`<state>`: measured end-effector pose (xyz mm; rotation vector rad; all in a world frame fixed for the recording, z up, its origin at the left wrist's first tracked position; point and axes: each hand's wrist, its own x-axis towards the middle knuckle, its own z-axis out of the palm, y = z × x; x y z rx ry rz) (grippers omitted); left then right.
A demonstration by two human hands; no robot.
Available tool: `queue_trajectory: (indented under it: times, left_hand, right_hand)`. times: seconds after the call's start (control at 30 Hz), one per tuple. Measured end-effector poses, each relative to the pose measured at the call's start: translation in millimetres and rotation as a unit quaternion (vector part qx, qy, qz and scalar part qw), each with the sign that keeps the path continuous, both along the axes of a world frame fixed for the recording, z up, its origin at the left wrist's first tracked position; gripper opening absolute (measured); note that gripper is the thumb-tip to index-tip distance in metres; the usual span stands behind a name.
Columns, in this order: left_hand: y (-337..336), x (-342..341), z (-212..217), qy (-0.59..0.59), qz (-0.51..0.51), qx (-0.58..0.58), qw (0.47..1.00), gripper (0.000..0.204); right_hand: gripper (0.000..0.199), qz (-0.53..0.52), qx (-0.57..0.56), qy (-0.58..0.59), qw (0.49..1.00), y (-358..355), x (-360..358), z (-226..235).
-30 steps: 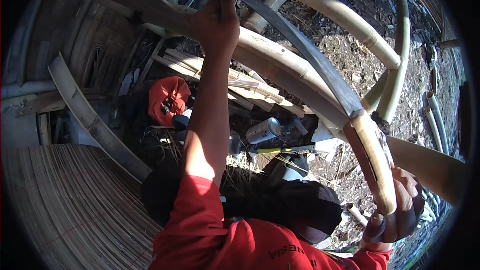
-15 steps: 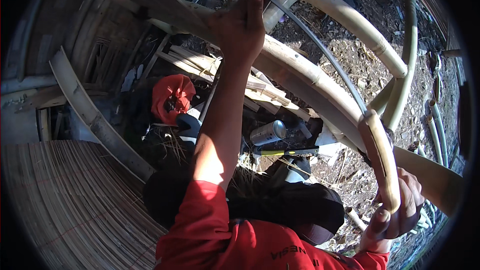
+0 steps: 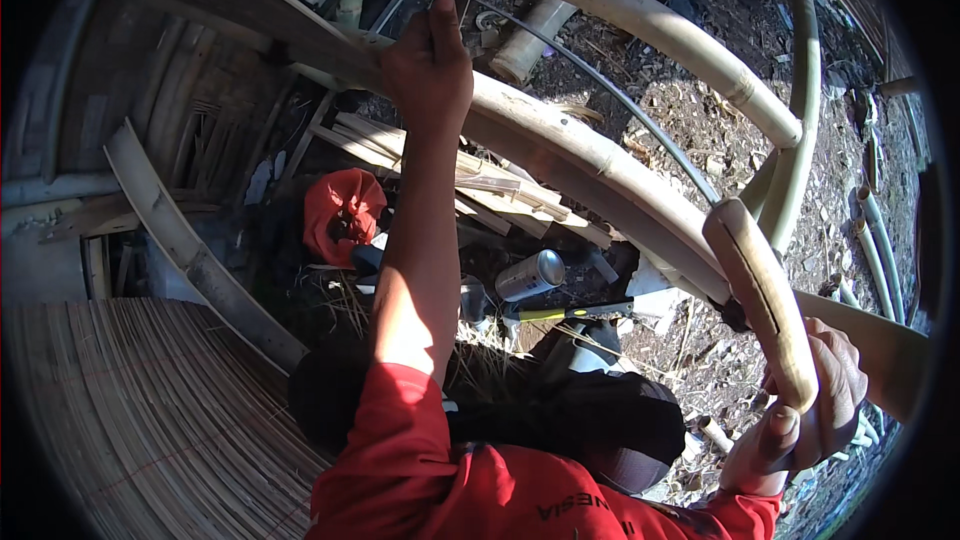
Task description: The person constructs a bamboo structure by sawing bamboo slats with a hand saw, aligning them onto the frame, and securing them with nails using a hammer.
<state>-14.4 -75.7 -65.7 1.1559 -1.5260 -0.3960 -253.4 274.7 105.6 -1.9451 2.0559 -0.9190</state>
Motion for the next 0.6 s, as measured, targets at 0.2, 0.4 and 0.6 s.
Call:
queue_trajectory:
  times: [0.2,0.4,0.6]
  left_hand:
    - [10.7,-1.0,-5.7,-0.017,-0.050,-0.050,0.997,0.039]
    - [27.0,-28.9,13.7,-0.039,-0.016,-0.019,0.999,0.040]
    - [12.0,3.4,3.2,-0.054,0.018,-0.011,0.998,0.045]
  right_hand:
    - [0.067,0.049,-0.039,0.076,0.995,34.1,-9.4,-8.6]
    - [0.065,-0.126,-0.047,0.048,0.990,54.8,9.7,-6.6]
    - [0.072,-0.113,-0.080,0.113,0.984,28.4,17.2,-1.1]
